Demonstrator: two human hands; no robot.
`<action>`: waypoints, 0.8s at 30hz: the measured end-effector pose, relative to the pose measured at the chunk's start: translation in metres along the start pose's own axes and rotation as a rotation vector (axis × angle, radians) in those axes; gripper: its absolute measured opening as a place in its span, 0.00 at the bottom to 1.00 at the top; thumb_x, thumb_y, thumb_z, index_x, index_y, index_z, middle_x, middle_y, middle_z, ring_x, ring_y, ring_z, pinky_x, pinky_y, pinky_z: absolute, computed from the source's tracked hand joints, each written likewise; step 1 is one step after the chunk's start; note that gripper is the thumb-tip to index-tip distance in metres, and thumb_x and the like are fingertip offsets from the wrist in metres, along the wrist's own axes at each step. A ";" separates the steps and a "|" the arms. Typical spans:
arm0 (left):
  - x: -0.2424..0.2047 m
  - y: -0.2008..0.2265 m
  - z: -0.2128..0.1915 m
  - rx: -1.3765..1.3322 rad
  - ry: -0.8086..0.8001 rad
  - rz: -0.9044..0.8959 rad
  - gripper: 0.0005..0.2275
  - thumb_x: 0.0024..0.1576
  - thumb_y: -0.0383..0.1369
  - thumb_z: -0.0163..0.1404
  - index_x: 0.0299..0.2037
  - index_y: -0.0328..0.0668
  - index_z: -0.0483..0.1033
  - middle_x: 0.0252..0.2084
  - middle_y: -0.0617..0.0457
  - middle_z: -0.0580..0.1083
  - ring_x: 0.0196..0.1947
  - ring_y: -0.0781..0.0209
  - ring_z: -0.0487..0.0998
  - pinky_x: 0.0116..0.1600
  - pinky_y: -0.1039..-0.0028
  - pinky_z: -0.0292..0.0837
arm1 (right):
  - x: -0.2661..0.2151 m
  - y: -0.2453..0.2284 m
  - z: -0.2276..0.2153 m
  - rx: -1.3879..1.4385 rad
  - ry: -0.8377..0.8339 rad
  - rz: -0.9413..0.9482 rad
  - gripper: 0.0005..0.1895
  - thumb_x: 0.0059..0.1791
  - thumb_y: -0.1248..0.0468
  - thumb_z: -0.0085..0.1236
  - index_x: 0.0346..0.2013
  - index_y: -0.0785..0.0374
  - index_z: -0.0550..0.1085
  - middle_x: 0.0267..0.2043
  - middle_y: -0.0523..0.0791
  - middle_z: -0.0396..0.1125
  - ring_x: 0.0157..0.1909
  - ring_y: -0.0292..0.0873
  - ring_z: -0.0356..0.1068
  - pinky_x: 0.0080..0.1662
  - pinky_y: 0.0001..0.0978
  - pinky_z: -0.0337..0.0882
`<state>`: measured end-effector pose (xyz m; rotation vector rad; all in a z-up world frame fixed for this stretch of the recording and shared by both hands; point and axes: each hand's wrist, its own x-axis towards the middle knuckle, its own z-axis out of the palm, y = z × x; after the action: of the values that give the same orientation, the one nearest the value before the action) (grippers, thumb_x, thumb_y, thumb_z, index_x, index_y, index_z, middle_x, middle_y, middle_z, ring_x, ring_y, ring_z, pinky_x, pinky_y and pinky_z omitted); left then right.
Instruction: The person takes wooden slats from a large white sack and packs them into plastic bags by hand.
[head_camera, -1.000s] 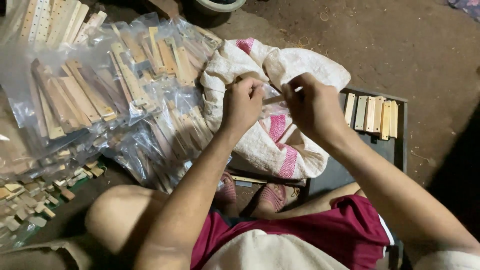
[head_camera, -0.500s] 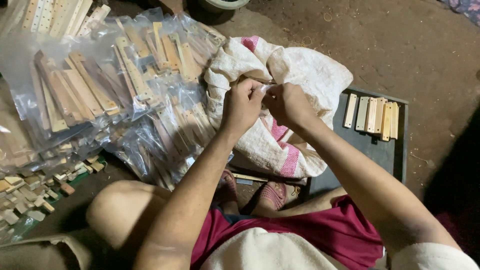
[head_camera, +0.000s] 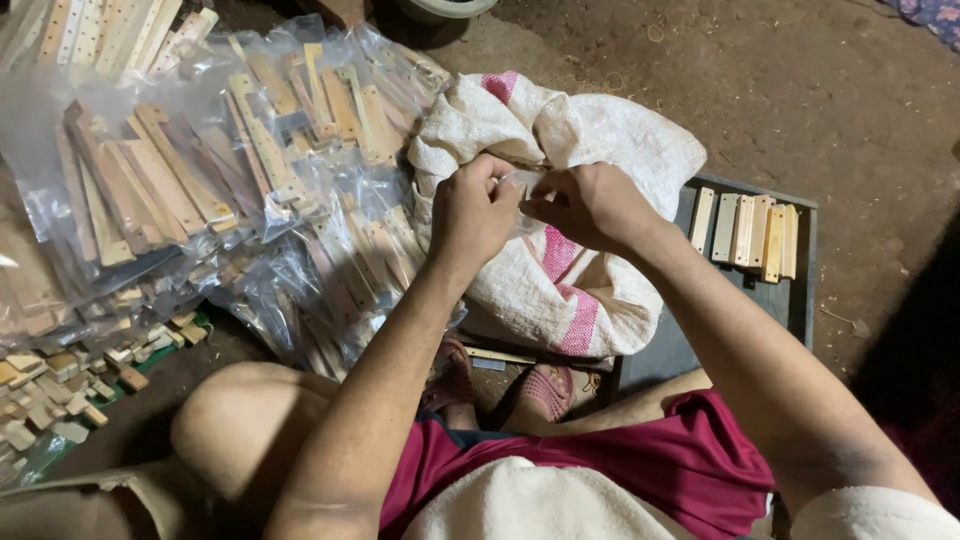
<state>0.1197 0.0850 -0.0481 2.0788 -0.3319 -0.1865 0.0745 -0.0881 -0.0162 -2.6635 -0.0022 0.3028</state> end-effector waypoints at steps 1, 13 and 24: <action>-0.001 0.001 -0.001 0.001 0.000 -0.002 0.06 0.54 0.34 0.51 0.36 0.52 0.81 0.18 0.54 0.74 0.30 0.48 0.82 0.40 0.56 0.78 | 0.002 0.001 0.004 0.001 -0.001 -0.001 0.16 0.50 0.54 0.55 0.45 0.58 0.81 0.30 0.52 0.77 0.41 0.64 0.76 0.48 0.59 0.74; -0.002 0.002 -0.015 0.084 -0.054 0.019 0.05 0.61 0.28 0.49 0.42 0.41 0.77 0.25 0.56 0.77 0.18 0.66 0.73 0.23 0.72 0.68 | 0.028 0.089 0.029 0.572 0.473 0.086 0.13 0.58 0.60 0.58 0.36 0.66 0.79 0.27 0.49 0.74 0.25 0.39 0.74 0.26 0.26 0.76; 0.004 0.012 -0.023 0.094 -0.065 -0.124 0.10 0.53 0.32 0.50 0.41 0.48 0.82 0.23 0.51 0.78 0.33 0.47 0.83 0.42 0.59 0.78 | 0.095 0.268 0.133 0.093 0.306 0.484 0.36 0.51 0.63 0.57 0.65 0.75 0.48 0.52 0.68 0.64 0.54 0.75 0.69 0.56 0.68 0.71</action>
<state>0.1272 0.0967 -0.0262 2.1912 -0.2555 -0.3183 0.1259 -0.2646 -0.2704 -2.5582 0.7383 0.0383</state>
